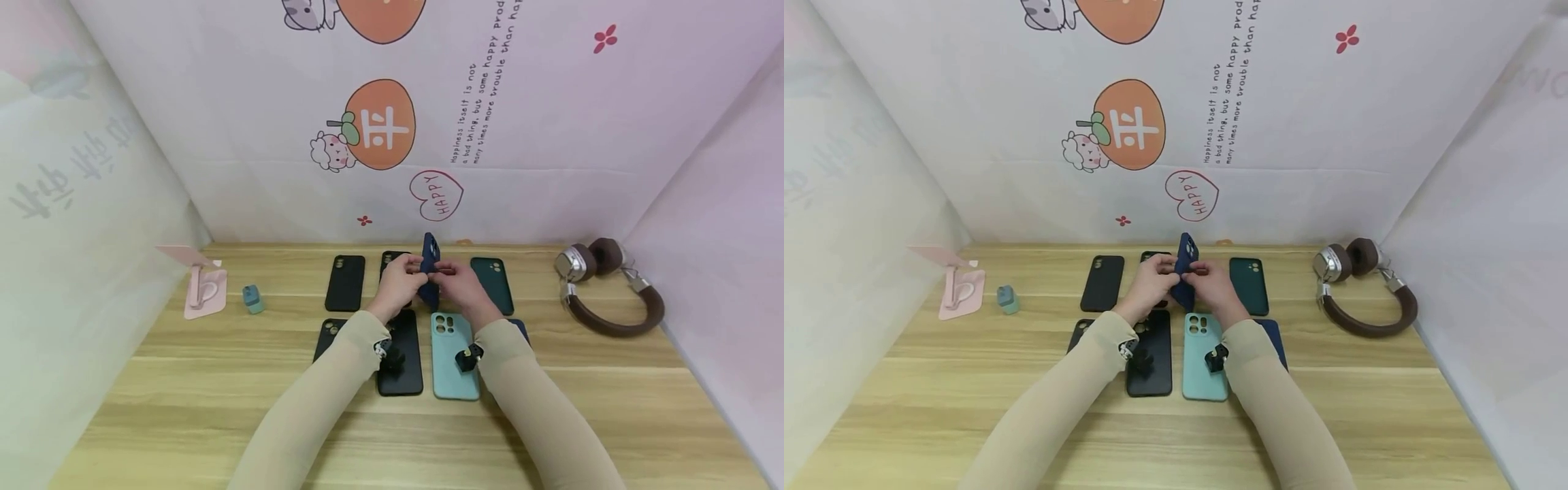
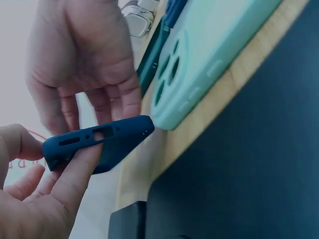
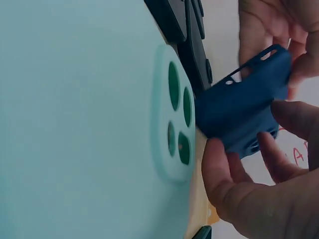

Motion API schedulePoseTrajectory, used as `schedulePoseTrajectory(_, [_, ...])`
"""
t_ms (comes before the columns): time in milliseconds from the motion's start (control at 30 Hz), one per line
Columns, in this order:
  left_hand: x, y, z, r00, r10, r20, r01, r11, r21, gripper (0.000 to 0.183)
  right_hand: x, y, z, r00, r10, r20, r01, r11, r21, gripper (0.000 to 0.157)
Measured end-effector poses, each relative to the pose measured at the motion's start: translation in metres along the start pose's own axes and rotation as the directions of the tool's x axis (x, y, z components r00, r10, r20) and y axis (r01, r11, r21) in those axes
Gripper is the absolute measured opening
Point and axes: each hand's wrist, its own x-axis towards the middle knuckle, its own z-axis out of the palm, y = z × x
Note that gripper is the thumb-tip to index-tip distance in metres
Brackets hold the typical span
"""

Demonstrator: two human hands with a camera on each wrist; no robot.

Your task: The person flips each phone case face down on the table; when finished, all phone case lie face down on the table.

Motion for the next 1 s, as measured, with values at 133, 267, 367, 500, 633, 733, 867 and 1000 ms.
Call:
schedulePoseTrajectory(133, [-0.002,0.007,0.000,1.000,0.009,-0.023,-0.011,0.999,-0.051,0.036,0.002,0.000,-0.003,0.998,0.047,-0.033,-0.045,0.998,0.050,0.041])
schedulePoseTrajectory(267, [-0.005,0.014,-0.001,1.000,0.008,-0.022,-0.010,0.993,-0.118,0.036,0.003,0.000,-0.007,0.997,0.057,-0.045,-0.050,0.990,0.130,0.038])
schedulePoseTrajectory(367, [-0.007,0.016,-0.001,1.000,0.018,-0.019,-0.020,0.991,-0.136,0.035,0.002,-0.001,-0.010,0.998,0.047,-0.046,-0.040,0.988,0.152,0.036])
schedulePoseTrajectory(500, [-0.007,0.013,-0.001,1.000,0.027,-0.011,-0.028,0.993,-0.115,0.034,0.000,0.000,-0.014,0.997,0.036,-0.065,-0.024,0.983,0.180,0.034])
schedulePoseTrajectory(633, [-0.007,0.008,-0.002,0.999,0.048,-0.023,-0.047,0.999,0.011,0.037,0.000,0.003,-0.018,0.994,0.027,-0.105,-0.005,0.980,0.199,0.033])
schedulePoseTrajectory(733, [-0.006,0.003,-0.003,0.997,0.062,-0.036,-0.056,0.986,0.154,0.038,-0.001,0.003,-0.020,0.990,0.028,-0.136,-0.001,0.982,0.191,0.032])
schedulePoseTrajectory(867, [-0.004,-0.005,-0.002,0.998,0.050,-0.032,-0.039,0.961,0.274,0.035,-0.001,0.005,-0.022,0.985,0.050,-0.166,-0.022,0.985,0.169,0.032])
schedulePoseTrajectory(1000, [-0.004,-0.007,-0.001,1.000,0.023,0.004,-0.023,0.963,0.270,0.035,0.001,0.008,-0.026,0.982,0.062,-0.178,-0.041,0.992,0.118,0.032])
